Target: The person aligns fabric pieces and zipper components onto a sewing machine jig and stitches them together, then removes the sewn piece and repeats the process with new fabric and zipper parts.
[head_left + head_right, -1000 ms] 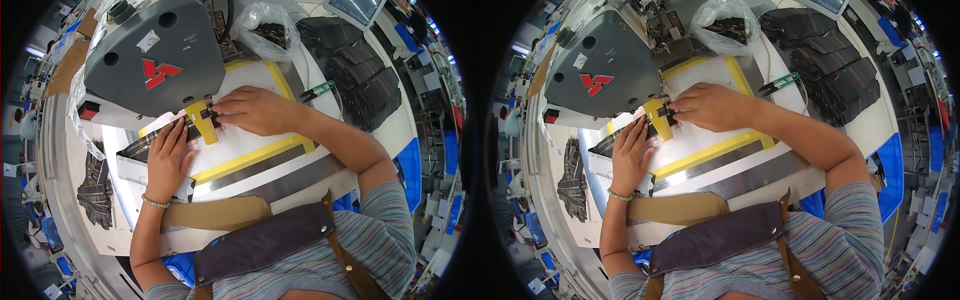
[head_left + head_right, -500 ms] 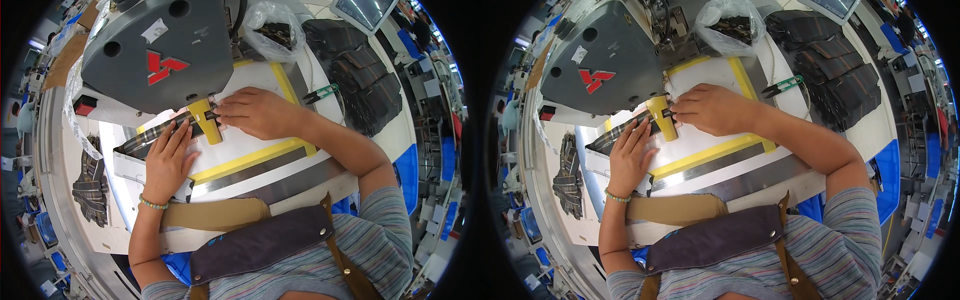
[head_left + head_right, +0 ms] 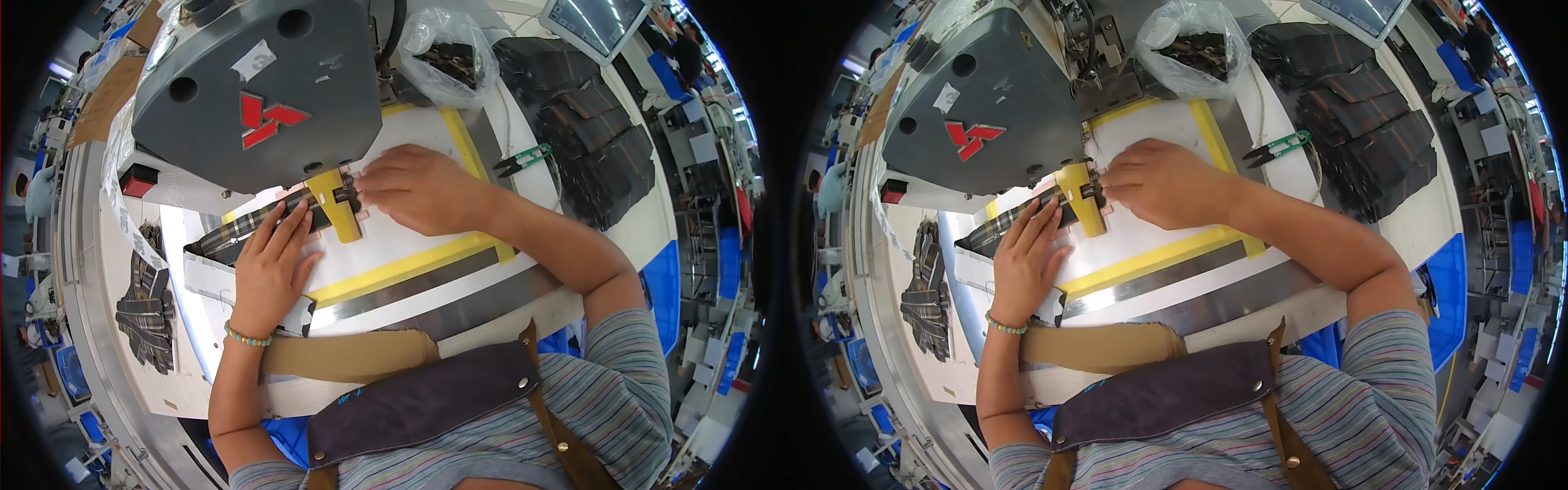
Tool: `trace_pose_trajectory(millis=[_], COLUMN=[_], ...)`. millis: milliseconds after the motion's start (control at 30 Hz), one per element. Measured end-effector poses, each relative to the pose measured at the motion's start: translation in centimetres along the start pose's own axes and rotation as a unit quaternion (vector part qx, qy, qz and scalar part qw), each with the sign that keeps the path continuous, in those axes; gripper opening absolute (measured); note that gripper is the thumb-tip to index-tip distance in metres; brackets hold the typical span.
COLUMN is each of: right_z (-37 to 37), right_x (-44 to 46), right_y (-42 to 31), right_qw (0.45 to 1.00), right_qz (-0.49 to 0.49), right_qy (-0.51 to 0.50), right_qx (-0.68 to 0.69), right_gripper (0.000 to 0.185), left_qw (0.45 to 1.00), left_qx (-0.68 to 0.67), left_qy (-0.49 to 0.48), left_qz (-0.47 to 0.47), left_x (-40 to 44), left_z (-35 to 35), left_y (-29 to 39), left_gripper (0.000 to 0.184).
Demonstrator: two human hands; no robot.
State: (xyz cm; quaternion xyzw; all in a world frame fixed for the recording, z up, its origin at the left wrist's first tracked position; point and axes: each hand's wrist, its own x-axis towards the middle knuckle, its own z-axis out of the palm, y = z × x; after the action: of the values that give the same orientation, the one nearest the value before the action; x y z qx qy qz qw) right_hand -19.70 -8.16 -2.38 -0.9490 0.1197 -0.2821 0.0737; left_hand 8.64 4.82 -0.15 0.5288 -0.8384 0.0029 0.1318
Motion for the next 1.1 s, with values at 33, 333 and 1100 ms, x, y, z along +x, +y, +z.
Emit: trace_pose_trajectory(millis=[33, 333, 1100], right_z=[-0.2, 0.1, 0.1], right_x=[0.1, 0.4, 0.3], right_y=[0.1, 0.1, -0.1], right_qw=[1.0, 0.998, 0.999], right_qz=[0.011, 0.014, -0.011], right_qy=[0.016, 0.003, -0.032], right_qx=[0.01, 0.06, 0.019], right_gripper=[0.027, 0.034, 0.03], left_qw=[1.0, 1.0, 1.0], left_qx=[-0.001, -0.004, -0.005], left_qy=[0.0, -0.019, -0.015], left_qz=[0.0, -0.006, 0.004], left_x=[0.0, 0.3, 0.1], left_z=[0.0, -0.4, -0.3], left_y=[0.0, 0.3, 0.1], left_gripper=[0.056, 0.06, 0.062])
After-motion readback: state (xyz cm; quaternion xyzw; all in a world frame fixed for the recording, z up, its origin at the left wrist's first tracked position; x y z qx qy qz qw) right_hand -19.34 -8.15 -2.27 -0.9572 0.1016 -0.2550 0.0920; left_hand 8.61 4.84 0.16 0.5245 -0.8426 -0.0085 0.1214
